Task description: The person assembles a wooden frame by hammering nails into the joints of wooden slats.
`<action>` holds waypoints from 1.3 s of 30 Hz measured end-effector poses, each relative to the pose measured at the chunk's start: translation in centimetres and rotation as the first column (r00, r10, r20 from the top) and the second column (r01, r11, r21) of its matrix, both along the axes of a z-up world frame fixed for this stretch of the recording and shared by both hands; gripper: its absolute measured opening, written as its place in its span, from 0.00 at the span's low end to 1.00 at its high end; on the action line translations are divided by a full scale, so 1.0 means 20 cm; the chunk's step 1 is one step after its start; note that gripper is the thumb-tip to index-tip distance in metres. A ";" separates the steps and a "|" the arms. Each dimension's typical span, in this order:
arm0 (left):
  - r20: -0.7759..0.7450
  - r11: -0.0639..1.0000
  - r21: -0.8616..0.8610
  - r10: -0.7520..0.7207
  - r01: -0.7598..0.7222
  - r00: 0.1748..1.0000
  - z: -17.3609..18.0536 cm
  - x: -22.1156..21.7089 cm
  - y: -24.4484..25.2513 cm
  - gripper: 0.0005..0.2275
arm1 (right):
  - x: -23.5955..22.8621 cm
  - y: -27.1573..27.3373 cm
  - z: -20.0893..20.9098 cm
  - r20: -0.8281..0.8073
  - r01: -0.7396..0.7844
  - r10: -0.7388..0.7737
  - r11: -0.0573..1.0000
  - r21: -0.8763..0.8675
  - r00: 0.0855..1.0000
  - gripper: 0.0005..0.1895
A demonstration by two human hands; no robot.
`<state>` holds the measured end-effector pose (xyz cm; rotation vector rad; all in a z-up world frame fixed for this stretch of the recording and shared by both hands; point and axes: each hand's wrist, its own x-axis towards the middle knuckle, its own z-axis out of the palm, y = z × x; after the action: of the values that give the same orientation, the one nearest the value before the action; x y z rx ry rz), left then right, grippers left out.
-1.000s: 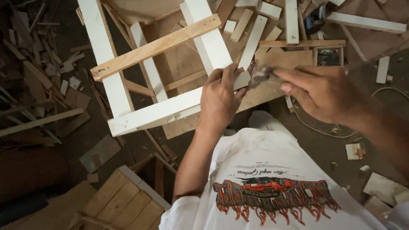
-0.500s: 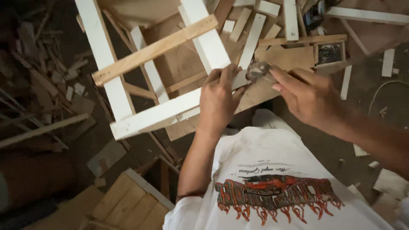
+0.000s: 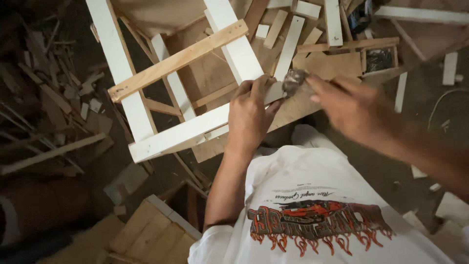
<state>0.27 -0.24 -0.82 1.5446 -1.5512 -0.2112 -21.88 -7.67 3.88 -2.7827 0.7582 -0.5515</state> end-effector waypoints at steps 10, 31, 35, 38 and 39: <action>0.003 1.000 -0.005 0.011 -0.011 1.000 0.01 -0.02 0.00 0.24 | -0.03 0.02 0.06 0.116 0.028 -0.026 0.999 -0.016 0.993 0.18; 0.059 0.999 -0.036 -0.020 0.022 0.998 -0.02 0.01 0.00 0.25 | -0.03 0.02 0.09 0.094 0.089 -0.086 0.995 -0.032 0.992 0.18; 0.056 1.000 -0.010 -0.006 0.007 0.998 -0.01 -0.01 0.01 0.25 | 0.00 0.02 0.01 0.204 0.000 -0.002 1.000 0.009 0.979 0.18; 0.082 0.999 -0.033 -0.008 0.011 0.997 -0.01 0.01 -0.01 0.26 | -0.07 -0.04 -0.09 0.198 -0.008 -0.007 0.997 0.078 0.980 0.12; 0.070 0.999 -0.036 -0.007 0.009 0.998 0.00 0.02 -0.01 0.25 | -0.10 -0.07 -0.08 0.243 0.008 -0.032 0.995 0.098 0.969 0.10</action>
<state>0.60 -0.47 -0.85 1.5317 -1.6071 -0.1343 -23.88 -9.00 2.32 -2.5590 0.7375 -0.8210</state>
